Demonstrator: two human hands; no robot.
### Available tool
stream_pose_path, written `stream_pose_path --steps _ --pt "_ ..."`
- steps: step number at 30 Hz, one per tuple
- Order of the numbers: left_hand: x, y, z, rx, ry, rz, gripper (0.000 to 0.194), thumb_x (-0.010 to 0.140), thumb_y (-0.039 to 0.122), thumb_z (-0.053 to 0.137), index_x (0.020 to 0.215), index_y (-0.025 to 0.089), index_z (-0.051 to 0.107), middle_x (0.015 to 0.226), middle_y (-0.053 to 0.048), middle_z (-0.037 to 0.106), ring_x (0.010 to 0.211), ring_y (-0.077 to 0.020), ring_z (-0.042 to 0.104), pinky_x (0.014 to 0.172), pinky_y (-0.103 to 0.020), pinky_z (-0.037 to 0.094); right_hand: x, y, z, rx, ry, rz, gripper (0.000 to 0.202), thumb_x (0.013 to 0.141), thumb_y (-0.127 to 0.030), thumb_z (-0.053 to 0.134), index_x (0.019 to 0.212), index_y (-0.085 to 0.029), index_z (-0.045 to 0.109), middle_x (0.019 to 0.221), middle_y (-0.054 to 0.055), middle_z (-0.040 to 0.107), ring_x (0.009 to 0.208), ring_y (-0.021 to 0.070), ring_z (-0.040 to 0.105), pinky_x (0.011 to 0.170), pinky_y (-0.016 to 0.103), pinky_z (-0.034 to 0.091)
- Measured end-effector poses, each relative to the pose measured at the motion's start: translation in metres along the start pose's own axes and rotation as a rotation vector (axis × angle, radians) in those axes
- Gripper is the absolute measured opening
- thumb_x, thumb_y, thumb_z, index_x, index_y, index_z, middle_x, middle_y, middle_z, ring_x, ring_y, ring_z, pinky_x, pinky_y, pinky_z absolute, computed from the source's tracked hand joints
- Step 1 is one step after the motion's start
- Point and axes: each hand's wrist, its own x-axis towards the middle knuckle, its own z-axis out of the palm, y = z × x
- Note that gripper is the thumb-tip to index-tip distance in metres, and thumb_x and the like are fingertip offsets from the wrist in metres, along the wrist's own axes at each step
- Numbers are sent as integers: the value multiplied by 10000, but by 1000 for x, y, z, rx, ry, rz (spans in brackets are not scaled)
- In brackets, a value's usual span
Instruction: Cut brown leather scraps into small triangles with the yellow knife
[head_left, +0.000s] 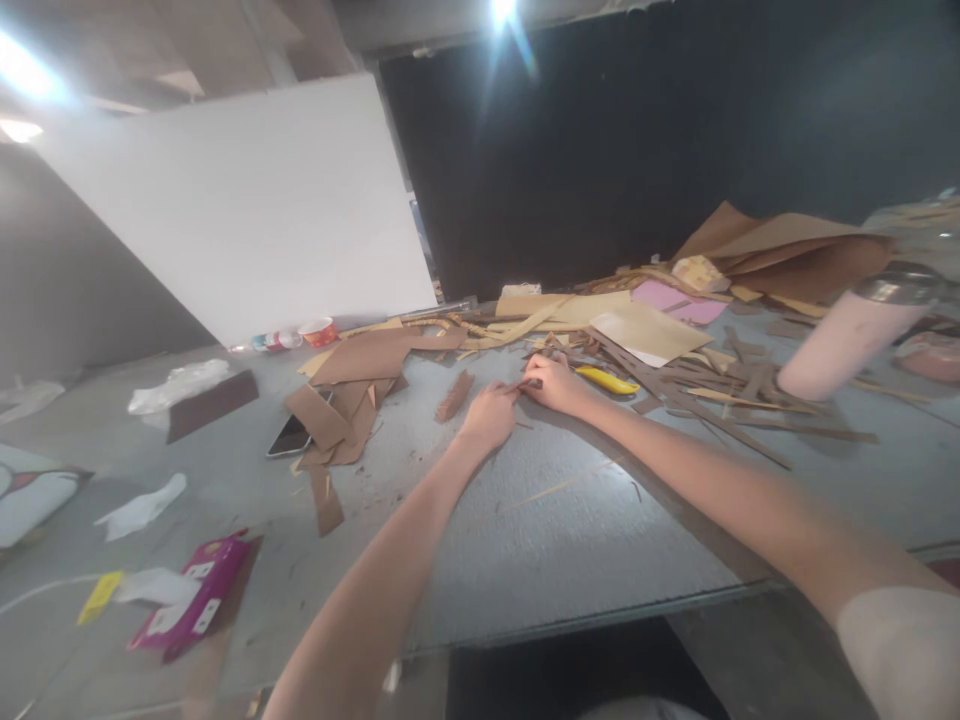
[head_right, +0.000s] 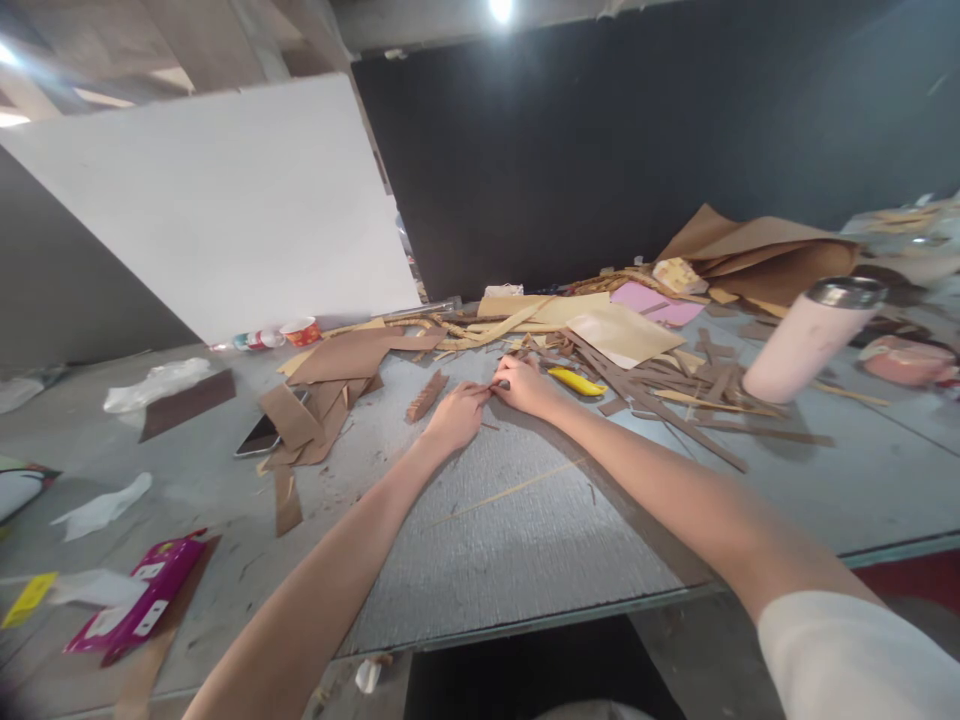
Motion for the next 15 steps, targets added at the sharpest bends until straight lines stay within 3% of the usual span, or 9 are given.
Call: stream_pose_path --steps 4,8,15 --pt "0 -1 1 -50 -1 -44 458 965 36 475 1302 163 758 1367 -128 754 1354 -271 619 1182 -403 496 -1 -3 -5 -39 -51 -97 243 1033 -286 618 961 -235 844 976 76 745 924 225 645 999 426 331" --pt "-1 -3 2 -66 18 -108 464 956 32 445 1291 144 744 1326 -168 748 1277 -278 671 1119 -412 537 -2 -5 -11 -114 -122 -183 345 1058 -292 533 844 -208 790 853 65 713 833 211 598 941 415 300" --pt "-2 -6 2 -116 23 -130 474 924 26 460 1292 154 730 1323 -161 739 1263 -269 685 1115 -395 539 -2 -8 -17 -172 -212 -270 377 1060 -304 503 757 -201 703 819 68 710 799 215 586 926 412 290"
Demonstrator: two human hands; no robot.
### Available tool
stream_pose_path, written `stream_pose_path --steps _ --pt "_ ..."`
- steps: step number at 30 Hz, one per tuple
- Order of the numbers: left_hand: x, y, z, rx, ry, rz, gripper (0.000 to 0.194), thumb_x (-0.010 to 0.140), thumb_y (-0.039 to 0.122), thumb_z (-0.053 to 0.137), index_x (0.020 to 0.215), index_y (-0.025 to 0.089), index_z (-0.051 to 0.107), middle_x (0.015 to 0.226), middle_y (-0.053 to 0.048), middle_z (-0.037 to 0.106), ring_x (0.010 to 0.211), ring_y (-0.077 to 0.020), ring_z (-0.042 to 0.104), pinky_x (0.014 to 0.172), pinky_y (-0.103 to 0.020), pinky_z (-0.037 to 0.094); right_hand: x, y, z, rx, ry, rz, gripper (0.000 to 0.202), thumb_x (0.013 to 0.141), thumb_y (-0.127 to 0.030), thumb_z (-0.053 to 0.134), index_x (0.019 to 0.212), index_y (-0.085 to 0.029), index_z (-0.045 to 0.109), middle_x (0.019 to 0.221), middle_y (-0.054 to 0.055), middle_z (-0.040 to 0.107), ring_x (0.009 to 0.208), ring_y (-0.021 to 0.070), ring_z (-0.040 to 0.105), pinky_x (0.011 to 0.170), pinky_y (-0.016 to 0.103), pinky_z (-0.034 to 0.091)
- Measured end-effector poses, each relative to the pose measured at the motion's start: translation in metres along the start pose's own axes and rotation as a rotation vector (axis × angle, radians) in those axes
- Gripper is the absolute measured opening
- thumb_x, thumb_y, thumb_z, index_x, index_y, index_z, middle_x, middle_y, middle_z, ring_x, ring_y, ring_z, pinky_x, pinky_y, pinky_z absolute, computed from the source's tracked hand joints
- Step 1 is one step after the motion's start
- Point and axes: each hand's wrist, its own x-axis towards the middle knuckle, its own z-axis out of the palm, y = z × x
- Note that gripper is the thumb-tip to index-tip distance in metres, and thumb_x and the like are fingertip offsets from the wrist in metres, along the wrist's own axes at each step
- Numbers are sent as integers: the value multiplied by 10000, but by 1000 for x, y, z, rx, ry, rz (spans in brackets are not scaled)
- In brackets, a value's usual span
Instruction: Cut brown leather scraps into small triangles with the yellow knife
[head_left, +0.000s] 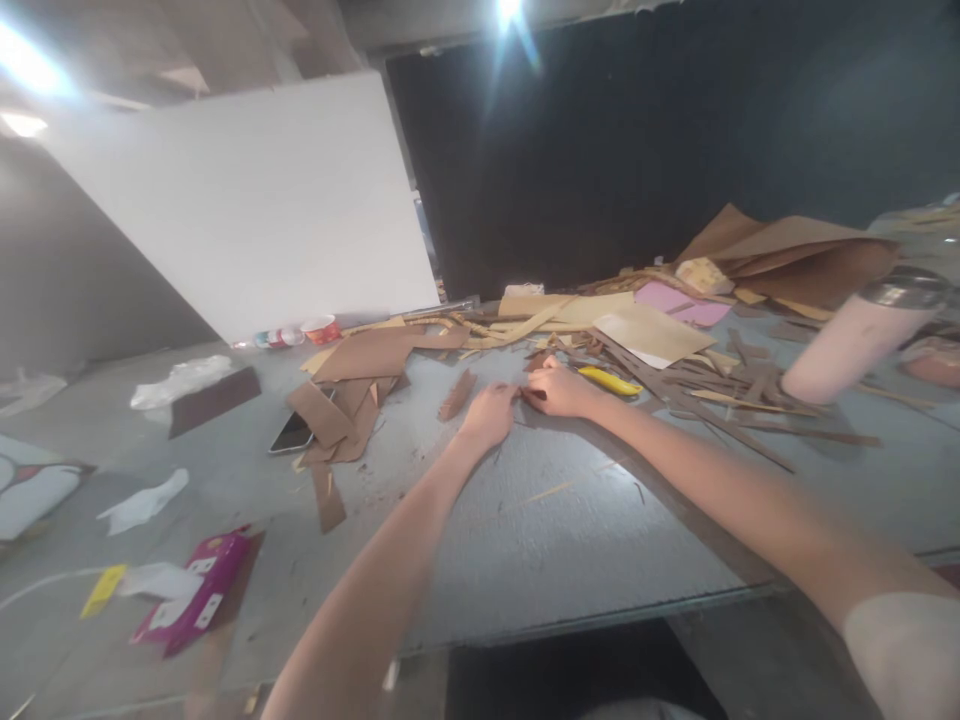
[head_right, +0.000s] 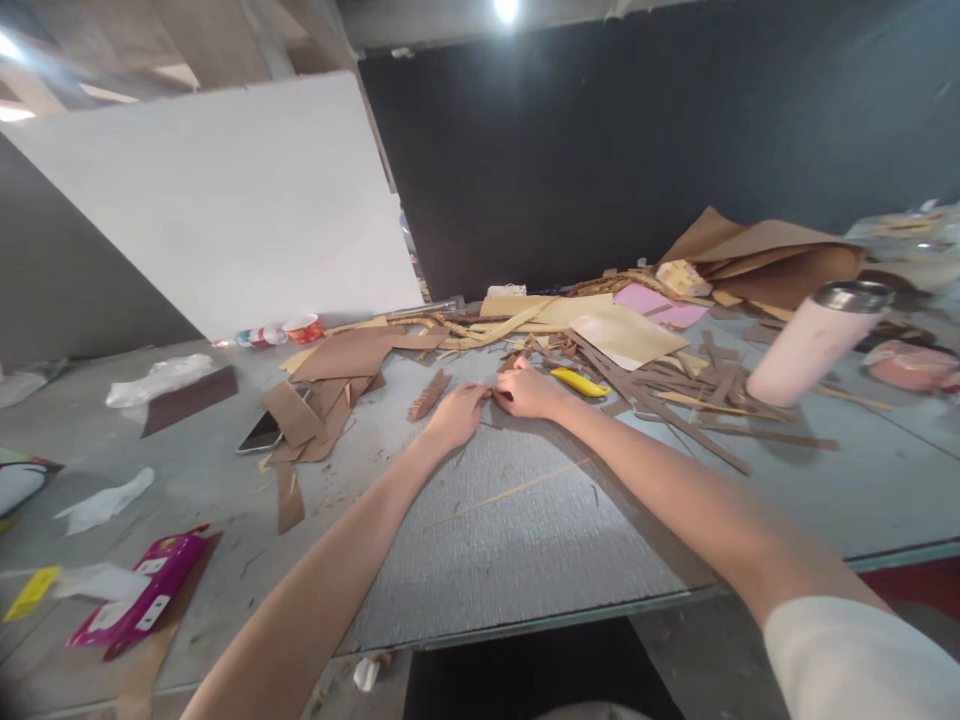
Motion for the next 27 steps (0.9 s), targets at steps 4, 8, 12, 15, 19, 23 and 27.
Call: stream_pose_path --steps 4,8,12,15,19,23,27 --pt "-2 1 1 0 14 11 491 924 27 464 1340 145 697 1317 -161 737 1299 -280 658 1143 -423 525 2 0 0 2 -5 19 367 1061 -323 529 770 -207 720 836 76 733 797 219 595 943 413 307" --pt "-2 -2 4 12 56 64 498 919 26 495 1367 126 687 1400 -166 716 1392 -294 591 1215 -448 478 4 -2 1 8 8 20 376 1082 -337 529 793 -203 729 848 85 740 814 226 610 926 405 326" --pt "0 -7 7 -6 59 88 495 918 30 510 1353 156 710 1441 -143 710 1408 -289 583 1256 -474 445 5 -6 0 9 33 -10 377 1096 -324 519 828 -206 758 862 93 739 843 241 608 952 415 339" --pt "1 -7 8 -67 73 54 474 897 25 517 1309 137 722 1414 -158 717 1390 -295 595 1241 -470 455 5 -9 -2 -15 50 -62 399 1123 -301 467 876 -204 765 910 104 734 871 250 601 958 415 357" --pt "1 -6 7 -124 100 17 415 869 6 509 1174 147 753 1274 -152 759 1304 -297 638 1189 -460 490 5 -14 -4 -33 49 -100 403 1139 -296 441 900 -206 752 944 107 722 896 254 596 963 411 385" --pt "2 -11 7 -197 148 -51 346 900 29 518 1117 160 754 1192 -140 775 1209 -280 681 1110 -416 529 8 -20 0 82 121 55 290 1094 -299 534 909 -220 743 934 82 726 891 243 617 939 387 428" --pt "4 -19 6 -290 188 -146 288 970 85 482 1024 179 750 1026 -92 790 998 -236 725 951 -347 565 12 -24 9 385 254 315 221 1024 -349 615 900 -229 753 858 40 737 806 218 638 781 334 459"
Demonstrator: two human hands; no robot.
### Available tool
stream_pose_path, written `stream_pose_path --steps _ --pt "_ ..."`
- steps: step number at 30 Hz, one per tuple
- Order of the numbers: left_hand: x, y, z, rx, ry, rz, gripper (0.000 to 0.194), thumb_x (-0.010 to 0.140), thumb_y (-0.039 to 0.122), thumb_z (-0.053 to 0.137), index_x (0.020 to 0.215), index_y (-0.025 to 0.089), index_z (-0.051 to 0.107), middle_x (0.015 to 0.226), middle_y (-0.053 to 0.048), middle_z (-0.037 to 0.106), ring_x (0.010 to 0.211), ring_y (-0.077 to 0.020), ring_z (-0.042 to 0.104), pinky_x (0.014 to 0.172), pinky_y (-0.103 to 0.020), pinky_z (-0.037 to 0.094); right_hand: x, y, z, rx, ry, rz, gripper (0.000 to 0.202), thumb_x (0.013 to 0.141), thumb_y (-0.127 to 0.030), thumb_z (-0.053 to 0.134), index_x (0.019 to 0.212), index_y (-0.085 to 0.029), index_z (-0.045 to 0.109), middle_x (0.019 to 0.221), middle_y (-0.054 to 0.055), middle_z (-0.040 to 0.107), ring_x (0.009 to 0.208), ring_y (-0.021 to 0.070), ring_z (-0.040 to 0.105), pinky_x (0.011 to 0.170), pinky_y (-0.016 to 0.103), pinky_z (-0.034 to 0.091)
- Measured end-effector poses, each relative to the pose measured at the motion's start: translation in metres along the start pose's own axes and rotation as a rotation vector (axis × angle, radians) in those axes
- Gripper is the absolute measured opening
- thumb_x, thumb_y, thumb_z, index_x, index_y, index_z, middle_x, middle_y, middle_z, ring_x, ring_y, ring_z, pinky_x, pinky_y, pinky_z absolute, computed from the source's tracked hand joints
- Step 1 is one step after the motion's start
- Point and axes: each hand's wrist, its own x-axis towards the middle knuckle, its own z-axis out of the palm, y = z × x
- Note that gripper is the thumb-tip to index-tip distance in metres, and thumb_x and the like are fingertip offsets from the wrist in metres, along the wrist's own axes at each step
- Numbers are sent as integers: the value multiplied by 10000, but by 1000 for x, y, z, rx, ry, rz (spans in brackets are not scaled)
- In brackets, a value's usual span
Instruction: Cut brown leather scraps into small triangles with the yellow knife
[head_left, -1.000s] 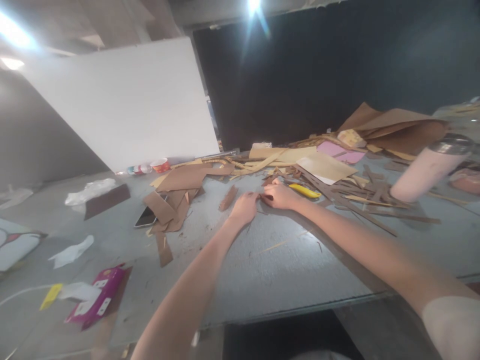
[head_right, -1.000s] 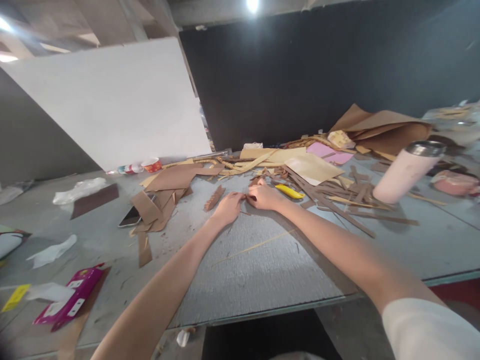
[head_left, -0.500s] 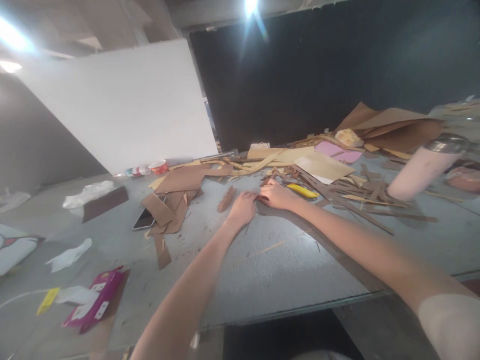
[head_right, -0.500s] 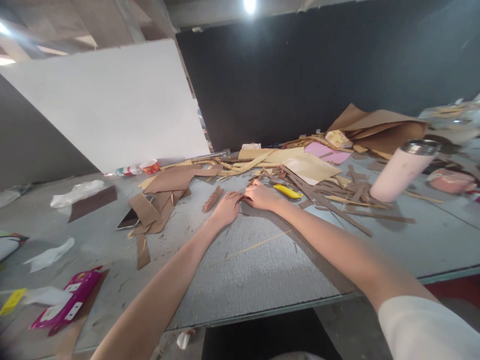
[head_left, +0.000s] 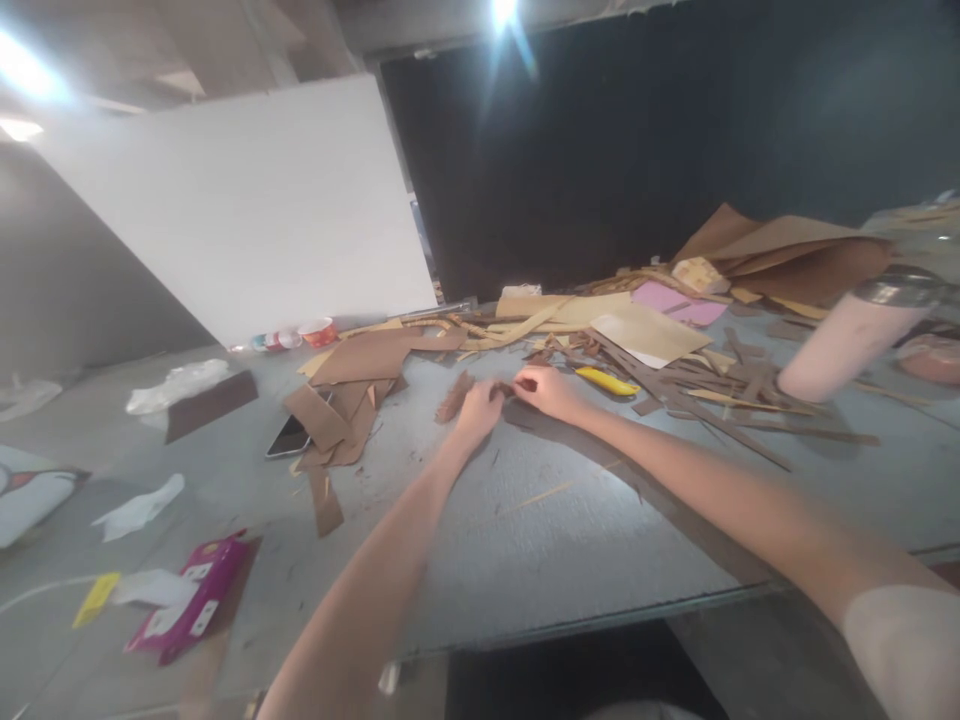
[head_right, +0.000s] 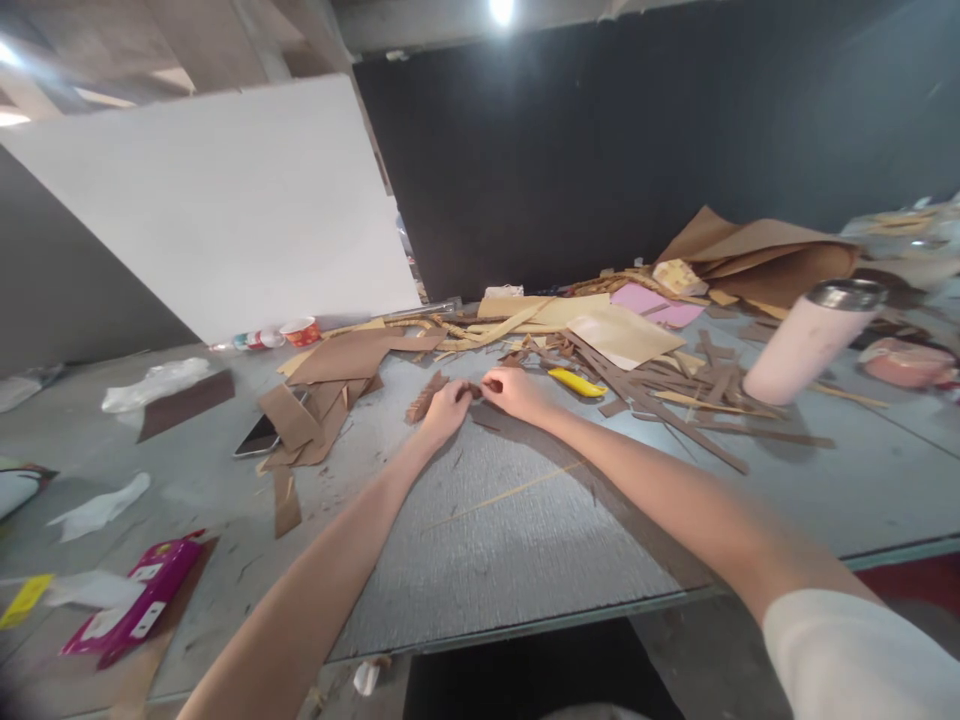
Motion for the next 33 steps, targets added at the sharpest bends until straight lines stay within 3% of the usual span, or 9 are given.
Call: stream_pose_path --steps 4,8,18,25,33 --pt "1 -1 -1 -87 1 -23 226 1009 170 524 977 193 747 983 -52 792 950 -217 724 896 -306 545 1 5 3 206 73 107 265 983 -430 634 906 -218 774 852 39 774 789 224 667 748 329 476" --pt "0 2 -3 -151 -13 -10 214 1038 257 562 961 179 746 975 -57 796 922 -215 717 869 -296 525 1 6 1 267 101 118 279 966 -447 635 888 -215 769 876 53 793 809 237 688 777 342 498" --pt "0 -1 -11 -247 -34 27 326 1050 402 574 897 170 744 895 -44 779 869 -205 695 822 -282 507 1 -5 -3 283 -18 126 452 1025 -619 539 844 -226 667 828 24 702 785 204 599 722 307 428" --pt "-1 -4 -8 -287 -33 43 372 1047 469 580 920 175 769 950 -63 799 892 -217 708 815 -294 498 0 -5 -5 261 -17 48 397 1015 -558 600 807 -222 640 755 8 632 750 189 554 713 305 404" --pt "1 -10 -3 -338 23 4 412 985 570 657 939 184 791 937 -86 808 887 -252 731 823 -332 521 0 -7 -6 298 -6 82 353 975 -525 644 802 -217 645 747 8 636 738 190 556 703 308 394"
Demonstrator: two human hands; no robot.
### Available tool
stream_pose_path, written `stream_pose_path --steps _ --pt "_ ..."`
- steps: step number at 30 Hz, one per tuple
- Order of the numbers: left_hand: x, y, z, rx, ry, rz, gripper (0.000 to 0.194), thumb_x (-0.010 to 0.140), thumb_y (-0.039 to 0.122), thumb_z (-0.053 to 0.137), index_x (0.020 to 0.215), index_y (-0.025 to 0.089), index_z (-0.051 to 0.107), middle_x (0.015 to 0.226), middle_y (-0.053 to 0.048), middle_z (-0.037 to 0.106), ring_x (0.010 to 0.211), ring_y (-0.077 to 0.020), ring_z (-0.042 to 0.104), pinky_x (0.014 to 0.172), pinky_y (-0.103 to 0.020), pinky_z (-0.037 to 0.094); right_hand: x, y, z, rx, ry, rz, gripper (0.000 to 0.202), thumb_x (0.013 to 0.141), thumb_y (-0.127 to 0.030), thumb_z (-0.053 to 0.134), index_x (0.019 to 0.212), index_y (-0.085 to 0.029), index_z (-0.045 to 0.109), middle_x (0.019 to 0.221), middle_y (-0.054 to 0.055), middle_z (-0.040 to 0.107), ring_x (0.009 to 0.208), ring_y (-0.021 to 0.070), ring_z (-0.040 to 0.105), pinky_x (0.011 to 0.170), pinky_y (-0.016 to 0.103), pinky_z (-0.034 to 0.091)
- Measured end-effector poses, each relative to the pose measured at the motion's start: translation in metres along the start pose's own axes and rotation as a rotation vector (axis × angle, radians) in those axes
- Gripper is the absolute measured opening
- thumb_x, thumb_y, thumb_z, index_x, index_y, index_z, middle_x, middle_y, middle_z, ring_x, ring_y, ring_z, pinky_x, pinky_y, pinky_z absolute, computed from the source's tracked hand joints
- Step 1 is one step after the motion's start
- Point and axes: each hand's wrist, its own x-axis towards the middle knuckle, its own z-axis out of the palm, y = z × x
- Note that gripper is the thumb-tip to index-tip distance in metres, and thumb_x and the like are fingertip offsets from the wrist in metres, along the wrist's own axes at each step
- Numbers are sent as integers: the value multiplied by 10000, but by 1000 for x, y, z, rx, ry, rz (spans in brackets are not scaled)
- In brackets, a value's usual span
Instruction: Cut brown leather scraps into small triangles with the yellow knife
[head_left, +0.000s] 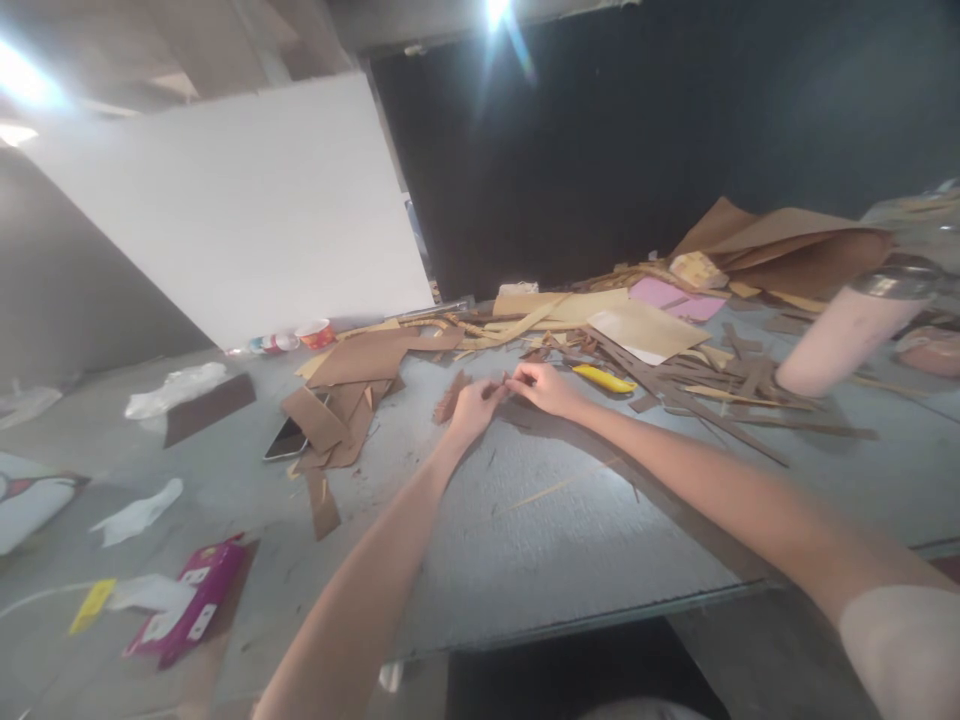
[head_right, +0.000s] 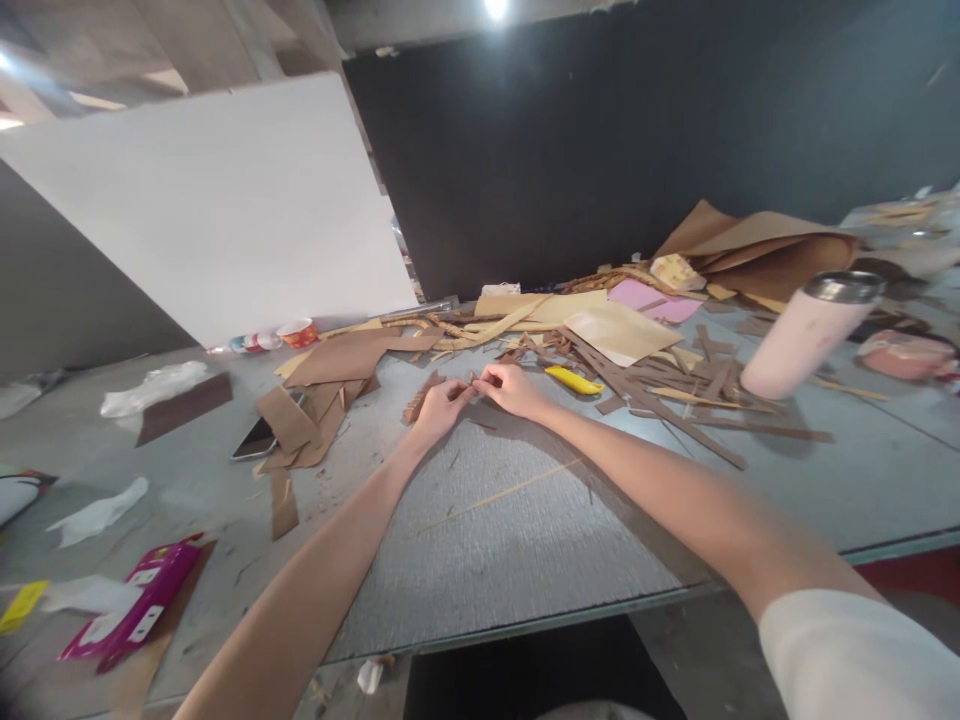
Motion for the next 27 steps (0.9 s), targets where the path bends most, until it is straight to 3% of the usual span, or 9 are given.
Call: stream_pose_path --steps 6,12,15,21,27 --pt "2 -5 0 -71 22 1 428 980 589 654 961 185 796 965 -96 817 918 -252 748 852 -335 547 0 -1 2 -16 -30 39 435 1005 -565 591 738 -222 606 685 -10 577 690 181 519 659 309 344" --pt "3 -7 -1 -96 31 5 412 964 580 680 928 187 797 958 -94 815 907 -248 743 842 -335 546 -2 -2 -1 -62 -41 -18 427 1039 -530 577 769 -215 679 717 19 667 727 198 583 712 317 389" --pt "3 -7 -1 -96 37 -4 397 964 565 679 937 186 797 960 -97 817 905 -251 745 831 -338 547 -2 -1 1 -64 -37 4 423 1042 -519 571 754 -220 655 704 10 642 714 195 565 690 317 374" --pt "3 -8 0 -75 51 -23 369 967 530 678 927 183 795 938 -93 818 896 -248 750 827 -334 549 -1 4 6 18 134 -51 224 956 -455 682 934 -244 611 792 -20 602 735 184 541 718 312 412" --pt "2 -6 -1 -29 49 -31 329 951 499 706 885 189 797 900 -82 810 878 -251 742 819 -334 538 -1 4 5 -13 96 -75 177 960 -419 670 964 -242 671 785 -12 588 752 194 545 726 322 424"
